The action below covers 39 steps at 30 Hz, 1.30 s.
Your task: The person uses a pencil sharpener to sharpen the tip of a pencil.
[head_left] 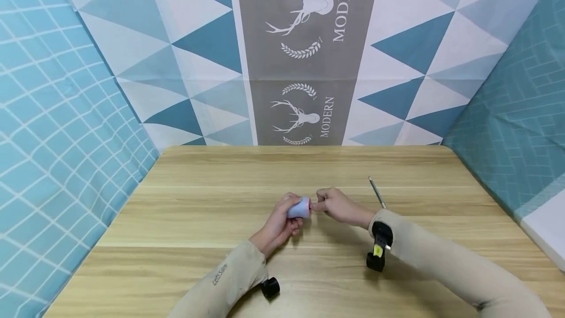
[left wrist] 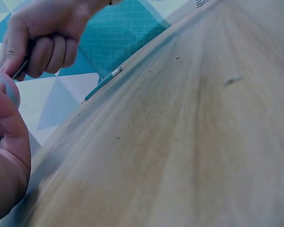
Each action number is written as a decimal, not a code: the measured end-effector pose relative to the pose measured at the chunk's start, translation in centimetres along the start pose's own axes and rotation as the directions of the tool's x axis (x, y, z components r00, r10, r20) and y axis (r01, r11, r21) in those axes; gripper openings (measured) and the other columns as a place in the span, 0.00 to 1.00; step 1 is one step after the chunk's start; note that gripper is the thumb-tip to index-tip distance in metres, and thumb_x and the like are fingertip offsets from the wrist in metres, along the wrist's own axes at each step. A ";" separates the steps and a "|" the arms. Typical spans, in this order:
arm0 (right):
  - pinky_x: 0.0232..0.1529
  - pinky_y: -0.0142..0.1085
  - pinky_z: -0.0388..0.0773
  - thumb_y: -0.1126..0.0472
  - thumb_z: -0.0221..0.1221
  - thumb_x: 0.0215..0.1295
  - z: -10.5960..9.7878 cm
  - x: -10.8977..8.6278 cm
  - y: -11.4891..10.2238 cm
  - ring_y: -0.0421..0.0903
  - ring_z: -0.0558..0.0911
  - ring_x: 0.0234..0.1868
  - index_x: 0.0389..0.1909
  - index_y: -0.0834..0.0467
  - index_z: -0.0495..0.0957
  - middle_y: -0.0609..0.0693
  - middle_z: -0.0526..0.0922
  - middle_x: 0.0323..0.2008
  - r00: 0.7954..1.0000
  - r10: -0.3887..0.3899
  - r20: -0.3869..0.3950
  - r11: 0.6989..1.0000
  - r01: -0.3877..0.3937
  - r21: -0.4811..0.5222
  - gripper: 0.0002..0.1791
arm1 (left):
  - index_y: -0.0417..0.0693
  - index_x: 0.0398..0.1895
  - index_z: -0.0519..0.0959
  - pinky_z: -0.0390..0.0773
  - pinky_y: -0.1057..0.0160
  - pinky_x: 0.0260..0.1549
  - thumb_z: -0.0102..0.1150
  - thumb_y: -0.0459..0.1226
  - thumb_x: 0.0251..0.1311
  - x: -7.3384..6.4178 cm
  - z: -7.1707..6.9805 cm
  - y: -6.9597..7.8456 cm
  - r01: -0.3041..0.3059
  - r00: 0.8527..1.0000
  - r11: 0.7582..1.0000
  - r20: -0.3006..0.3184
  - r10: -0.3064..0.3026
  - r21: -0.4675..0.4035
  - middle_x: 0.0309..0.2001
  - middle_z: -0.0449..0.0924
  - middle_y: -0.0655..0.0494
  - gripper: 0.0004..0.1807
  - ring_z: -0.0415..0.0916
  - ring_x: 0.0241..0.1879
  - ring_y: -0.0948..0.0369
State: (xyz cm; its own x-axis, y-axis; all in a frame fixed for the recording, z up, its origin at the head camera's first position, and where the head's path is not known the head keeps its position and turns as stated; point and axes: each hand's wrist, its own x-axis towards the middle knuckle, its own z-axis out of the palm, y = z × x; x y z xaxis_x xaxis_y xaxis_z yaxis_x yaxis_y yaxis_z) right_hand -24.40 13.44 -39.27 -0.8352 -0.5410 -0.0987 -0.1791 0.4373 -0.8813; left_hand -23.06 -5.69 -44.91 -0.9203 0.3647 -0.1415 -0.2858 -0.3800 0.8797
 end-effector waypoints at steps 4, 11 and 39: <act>0.13 0.29 0.45 0.58 0.51 0.72 -1.2 0.6 -0.2 0.37 0.49 0.11 0.20 0.53 0.58 0.42 0.53 0.11 0.927 0.299 0.227 0.882 -0.359 0.306 0.20 | 0.52 0.36 0.68 0.64 0.71 0.09 0.52 0.42 0.65 0.0 0.1 0.0 -0.010 1.000 1.000 0.003 0.010 0.025 0.22 0.72 0.55 0.06 0.65 0.12 0.67; 0.15 0.30 0.50 0.55 0.52 0.74 -1.1 -0.1 -0.6 0.39 0.53 0.14 0.25 0.56 0.62 0.44 0.58 0.14 0.961 0.221 0.165 0.945 -0.253 0.209 0.17 | 0.52 0.35 0.69 0.65 0.71 0.09 0.52 0.42 0.66 -0.1 0.0 0.1 -0.011 1.000 1.000 0.005 0.011 0.012 0.21 0.73 0.54 0.05 0.66 0.12 0.67; 0.14 0.27 0.57 0.62 0.59 0.68 0.2 0.0 0.8 0.34 0.59 0.13 0.23 0.55 0.65 0.39 0.61 0.12 0.910 -0.415 0.008 0.825 0.380 -0.418 0.15 | 0.51 0.37 0.67 0.64 0.73 0.09 0.50 0.42 0.66 -0.1 0.0 0.0 -0.016 1.000 1.000 0.007 0.017 -0.025 0.19 0.74 0.56 0.06 0.65 0.10 0.69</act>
State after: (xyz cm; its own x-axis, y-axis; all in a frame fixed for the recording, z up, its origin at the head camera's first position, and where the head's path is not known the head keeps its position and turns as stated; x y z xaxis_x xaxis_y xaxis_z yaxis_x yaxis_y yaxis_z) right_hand -24.44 13.59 -40.04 -0.6812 -0.6797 0.2719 -0.6826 0.4555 -0.5715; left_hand -22.99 -5.72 -44.86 -0.9230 0.3645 -0.1236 -0.2773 -0.4071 0.8703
